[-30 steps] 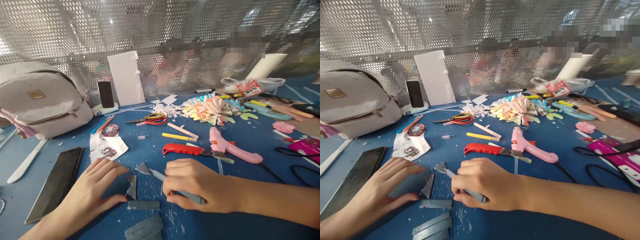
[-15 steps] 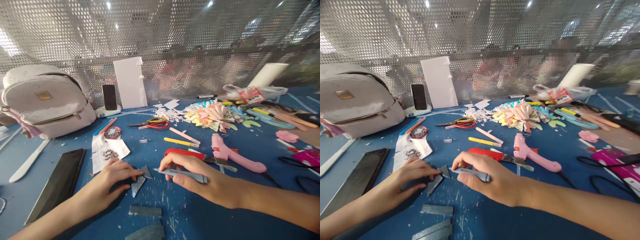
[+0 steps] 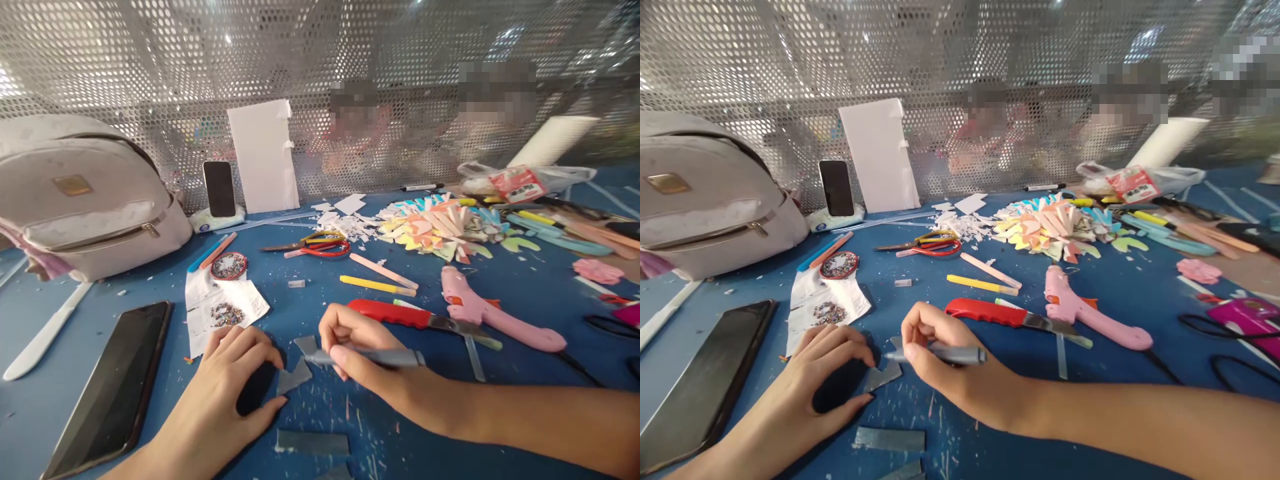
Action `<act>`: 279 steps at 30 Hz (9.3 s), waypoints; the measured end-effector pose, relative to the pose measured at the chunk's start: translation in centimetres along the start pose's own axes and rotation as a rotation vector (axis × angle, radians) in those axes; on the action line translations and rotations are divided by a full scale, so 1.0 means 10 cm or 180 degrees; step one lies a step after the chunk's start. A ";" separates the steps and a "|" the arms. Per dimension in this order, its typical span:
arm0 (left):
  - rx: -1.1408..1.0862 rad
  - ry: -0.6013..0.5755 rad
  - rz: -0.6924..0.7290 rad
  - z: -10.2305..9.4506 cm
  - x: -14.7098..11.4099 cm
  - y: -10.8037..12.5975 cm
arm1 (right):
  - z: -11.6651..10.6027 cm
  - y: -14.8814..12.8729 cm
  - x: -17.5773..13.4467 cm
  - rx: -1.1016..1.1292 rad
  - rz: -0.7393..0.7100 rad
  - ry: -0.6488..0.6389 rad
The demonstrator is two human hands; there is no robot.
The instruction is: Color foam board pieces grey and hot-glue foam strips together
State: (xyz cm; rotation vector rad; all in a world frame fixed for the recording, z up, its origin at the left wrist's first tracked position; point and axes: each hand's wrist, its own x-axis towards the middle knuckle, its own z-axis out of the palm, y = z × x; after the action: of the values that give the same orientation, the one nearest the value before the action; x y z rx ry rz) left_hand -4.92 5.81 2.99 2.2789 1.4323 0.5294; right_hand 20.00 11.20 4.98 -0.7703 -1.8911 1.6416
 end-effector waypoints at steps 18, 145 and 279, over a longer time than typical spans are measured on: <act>-0.0585 -0.0345 0.0471 -0.01 0.06 -0.24 | 0.02 0.15 0.14 -0.0177 0.0290 -0.0563; -0.0184 -0.0172 0.0471 0.00 0.01 -0.22 | 0.00 0.15 0.08 0.0200 0.0543 -0.0443; -0.0410 -0.0170 0.0251 0.01 0.02 -0.16 | 0.01 0.14 0.16 0.0259 0.0528 -0.0352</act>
State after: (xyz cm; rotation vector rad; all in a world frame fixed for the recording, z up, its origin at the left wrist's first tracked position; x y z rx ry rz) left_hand -5.95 6.59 2.08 2.2372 1.2503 0.5635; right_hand 18.87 12.41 3.61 -0.8374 -1.8645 1.8859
